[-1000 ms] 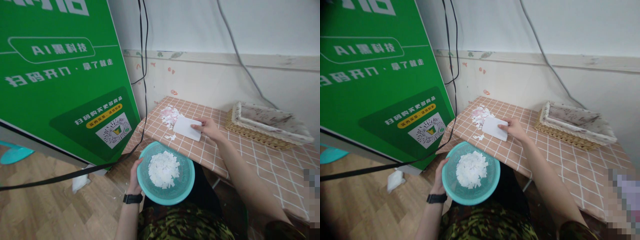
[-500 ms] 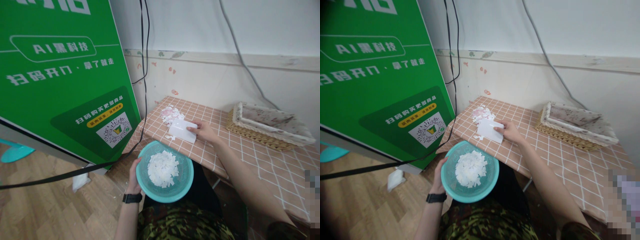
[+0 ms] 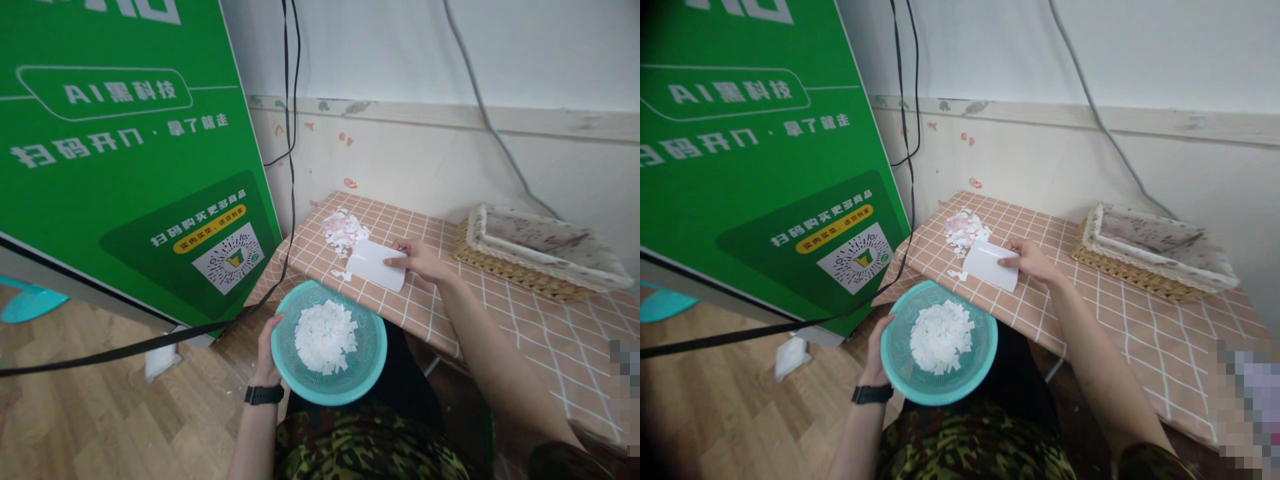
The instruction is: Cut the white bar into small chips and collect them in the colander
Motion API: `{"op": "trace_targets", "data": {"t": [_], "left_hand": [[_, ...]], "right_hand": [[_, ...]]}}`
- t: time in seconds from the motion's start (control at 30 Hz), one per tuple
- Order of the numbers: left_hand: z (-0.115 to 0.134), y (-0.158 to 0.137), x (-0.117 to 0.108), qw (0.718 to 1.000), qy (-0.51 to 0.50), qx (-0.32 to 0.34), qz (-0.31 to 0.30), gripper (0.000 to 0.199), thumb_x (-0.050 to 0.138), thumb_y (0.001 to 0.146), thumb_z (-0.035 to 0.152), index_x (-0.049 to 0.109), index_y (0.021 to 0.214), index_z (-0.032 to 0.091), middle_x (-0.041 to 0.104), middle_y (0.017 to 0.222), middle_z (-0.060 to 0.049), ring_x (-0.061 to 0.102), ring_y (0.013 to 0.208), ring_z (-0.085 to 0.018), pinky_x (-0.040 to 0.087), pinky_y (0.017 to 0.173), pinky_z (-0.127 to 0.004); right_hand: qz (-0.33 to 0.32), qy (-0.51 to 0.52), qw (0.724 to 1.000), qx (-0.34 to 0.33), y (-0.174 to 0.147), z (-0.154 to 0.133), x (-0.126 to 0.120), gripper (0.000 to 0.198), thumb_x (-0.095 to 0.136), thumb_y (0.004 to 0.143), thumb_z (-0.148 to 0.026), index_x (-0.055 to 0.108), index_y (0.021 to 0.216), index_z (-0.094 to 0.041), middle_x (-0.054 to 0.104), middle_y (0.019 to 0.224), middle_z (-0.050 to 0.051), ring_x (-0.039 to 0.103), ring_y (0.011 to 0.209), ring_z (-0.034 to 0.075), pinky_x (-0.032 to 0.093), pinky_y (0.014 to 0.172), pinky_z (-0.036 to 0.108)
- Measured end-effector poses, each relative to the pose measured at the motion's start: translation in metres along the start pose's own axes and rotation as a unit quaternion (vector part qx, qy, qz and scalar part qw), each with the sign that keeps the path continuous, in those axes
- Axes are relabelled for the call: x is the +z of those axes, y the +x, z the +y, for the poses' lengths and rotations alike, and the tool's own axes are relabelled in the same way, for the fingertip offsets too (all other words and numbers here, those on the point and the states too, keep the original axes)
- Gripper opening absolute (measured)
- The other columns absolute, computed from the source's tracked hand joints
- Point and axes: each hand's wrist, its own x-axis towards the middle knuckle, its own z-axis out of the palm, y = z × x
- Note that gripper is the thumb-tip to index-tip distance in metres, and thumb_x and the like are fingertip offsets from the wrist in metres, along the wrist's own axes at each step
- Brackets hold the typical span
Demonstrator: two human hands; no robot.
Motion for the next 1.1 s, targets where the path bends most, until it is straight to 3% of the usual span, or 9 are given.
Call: {"op": "trace_targets", "data": {"t": [0.4, 0.63, 0.9, 1.1], "left_hand": [[-0.001, 0.000, 0.000, 1.000, -0.001, 0.002, -0.020, 0.022, 0.059, 0.075, 0.026, 0.068, 0.089, 0.011, 0.073, 0.082, -0.008, 0.067, 0.084, -0.026, 0.052, 0.080, -0.037], [-0.002, -0.001, 0.001, 1.000, 0.010, 0.008, -0.017, 0.021, 0.059, 0.075, 0.025, 0.068, 0.087, 0.011, 0.073, 0.080, -0.008, 0.068, 0.077, -0.024, 0.052, 0.078, -0.036], [-0.003, 0.001, -0.002, 1.000, 0.009, 0.002, -0.013, 0.022, 0.058, 0.075, 0.026, 0.068, 0.088, 0.011, 0.073, 0.078, -0.008, 0.068, 0.077, -0.024, 0.052, 0.077, -0.036], [-0.004, 0.001, -0.001, 1.000, 0.007, 0.011, -0.022, 0.021, 0.058, 0.076, 0.026, 0.068, 0.088, 0.012, 0.073, 0.079, -0.007, 0.068, 0.075, -0.023, 0.052, 0.078, -0.035]], "right_hand": [[-0.037, 0.043, 0.998, 0.025, -0.002, -0.005, -0.002, 0.030, 0.073, 0.058, -0.038, 0.054, 0.070, -0.018, 0.059, 0.064, 0.001, 0.052, 0.053, 0.011, 0.035, 0.042, 0.022], [-0.009, 0.071, 0.997, 0.039, -0.003, -0.007, -0.008, 0.033, 0.073, 0.056, -0.037, 0.050, 0.069, -0.018, 0.054, 0.058, -0.002, 0.049, 0.049, 0.010, 0.031, 0.040, 0.021], [-0.056, 0.055, 0.996, 0.037, -0.004, -0.009, -0.002, 0.030, 0.071, 0.059, -0.038, 0.053, 0.072, -0.019, 0.057, 0.062, -0.001, 0.051, 0.053, 0.011, 0.035, 0.042, 0.021], [-0.055, 0.064, 0.996, 0.036, -0.005, -0.009, -0.003, 0.029, 0.072, 0.060, -0.038, 0.053, 0.071, -0.019, 0.057, 0.061, -0.002, 0.049, 0.050, 0.010, 0.032, 0.042, 0.021]]}}
